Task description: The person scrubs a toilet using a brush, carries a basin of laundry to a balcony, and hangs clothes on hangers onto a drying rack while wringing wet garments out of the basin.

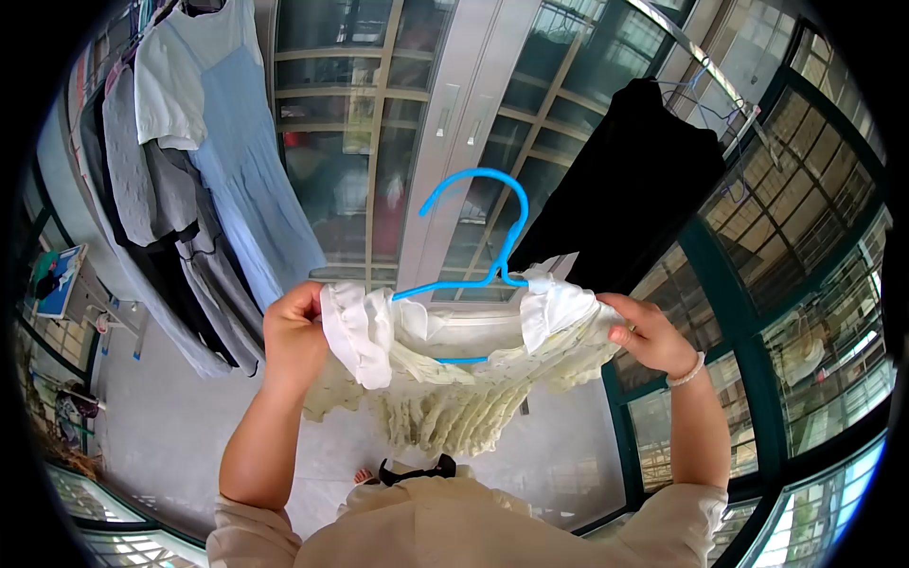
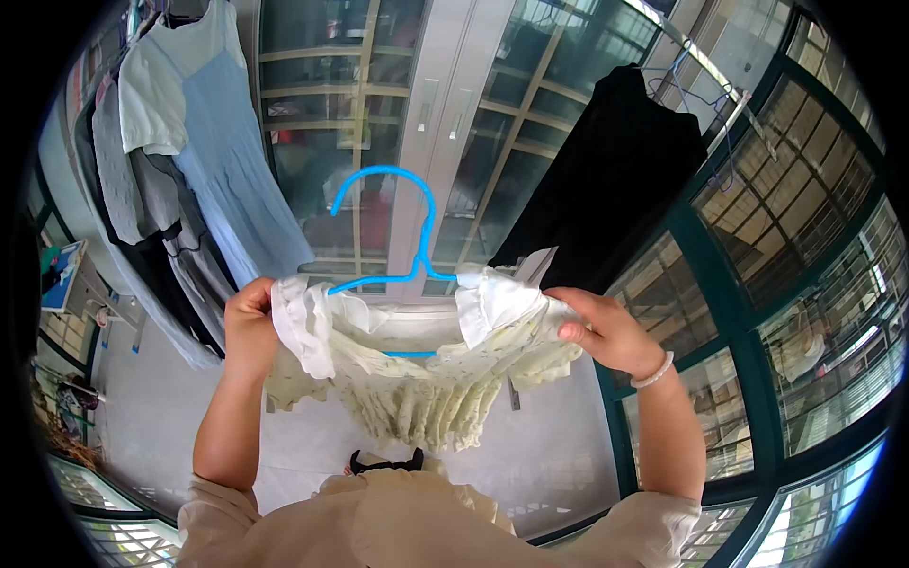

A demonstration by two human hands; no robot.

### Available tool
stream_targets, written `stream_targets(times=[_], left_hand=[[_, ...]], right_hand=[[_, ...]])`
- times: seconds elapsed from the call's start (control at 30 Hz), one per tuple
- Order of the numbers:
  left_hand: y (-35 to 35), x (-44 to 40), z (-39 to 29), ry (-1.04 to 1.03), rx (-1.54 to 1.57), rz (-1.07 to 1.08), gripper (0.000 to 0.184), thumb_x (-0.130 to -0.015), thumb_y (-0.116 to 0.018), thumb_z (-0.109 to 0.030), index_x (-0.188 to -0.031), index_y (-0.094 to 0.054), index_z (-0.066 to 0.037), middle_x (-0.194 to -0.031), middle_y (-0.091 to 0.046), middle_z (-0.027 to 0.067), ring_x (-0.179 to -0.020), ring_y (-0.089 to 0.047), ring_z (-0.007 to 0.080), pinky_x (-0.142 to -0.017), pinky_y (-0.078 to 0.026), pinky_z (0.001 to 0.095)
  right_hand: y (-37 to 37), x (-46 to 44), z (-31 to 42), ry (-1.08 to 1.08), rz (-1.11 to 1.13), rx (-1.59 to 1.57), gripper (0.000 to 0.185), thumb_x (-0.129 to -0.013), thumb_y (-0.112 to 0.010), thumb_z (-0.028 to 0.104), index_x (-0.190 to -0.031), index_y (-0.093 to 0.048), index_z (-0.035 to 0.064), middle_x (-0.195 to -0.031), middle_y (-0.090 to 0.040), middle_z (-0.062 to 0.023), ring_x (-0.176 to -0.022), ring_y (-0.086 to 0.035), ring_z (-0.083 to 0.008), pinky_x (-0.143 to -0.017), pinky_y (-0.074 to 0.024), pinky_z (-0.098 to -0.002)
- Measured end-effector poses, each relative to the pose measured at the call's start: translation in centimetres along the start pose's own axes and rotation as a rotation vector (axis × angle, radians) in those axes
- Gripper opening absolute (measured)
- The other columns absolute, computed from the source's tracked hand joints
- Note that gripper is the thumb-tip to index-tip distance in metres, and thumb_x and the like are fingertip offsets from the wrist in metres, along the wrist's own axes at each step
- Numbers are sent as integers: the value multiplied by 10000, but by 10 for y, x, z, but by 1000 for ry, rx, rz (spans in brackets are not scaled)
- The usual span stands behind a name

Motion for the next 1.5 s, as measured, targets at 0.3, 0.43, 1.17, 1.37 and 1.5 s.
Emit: stream_targets(times=[0.3, 0.43, 1.17, 1.37, 1.5], left_hand=[[-61, -132, -107, -735, -779, -262, 373, -713, -712, -176, -1030, -587, -23, -1067, -558, 113, -985, -544, 283, -853, -432, 340], [-55, -96, -94, -622, -657, 58, 315, -736, -697, -132, -1013, -590, -27, -1020, -564, 103, -936, -553, 269, -819, -437, 326], [160, 380, 60, 715, -330, -1243, 205, -810, -567, -137, -914, -615, 33, -770, -631, 89, -669, -589, 166, -624, -478, 289], [225, 403, 18, 805, -582, -1293, 281, -835, -582, -242, -1050, -591, -62, -915, -644, 115, -862, -613, 224, -761, -477, 329], [287, 461, 6, 774, -592, -1454, 282, -829, -594, -236, -1051, -590, -62, -922, -643, 111, -853, -616, 225, -755, -482, 327]], right_hand=[[137, -62, -4, -318, -834, 706, 294, -858, -567, 346, -962, -640, 81, -722, -619, -171, -694, -608, -349, -625, -473, -389], [208, -101, -16, -562, -892, 651, 323, -836, -571, 360, -992, -663, 93, -898, -654, -173, -872, -616, -350, -764, -475, -393], [-87, -197, 75, 722, -500, 354, 219, -878, -543, 71, -1060, -579, -45, -1053, -586, -156, -1022, -519, -311, -913, -371, -400], [-279, -200, 232, 1179, 294, 175, 288, -719, -591, 89, -979, -566, -32, -1094, -517, -166, -1103, -435, -364, -978, -282, -515], [-360, -200, 332, 1304, 665, -25, 279, -682, -631, 104, -934, -599, -12, -980, -579, -149, -999, -503, -348, -927, -348, -460]])
Point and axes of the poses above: each hand's wrist, its own x-axis away from the middle knuckle, its own y-axis out of the back of the hand, z = x × y, the point moved 2 cm from there along -x, towards the middle knuckle
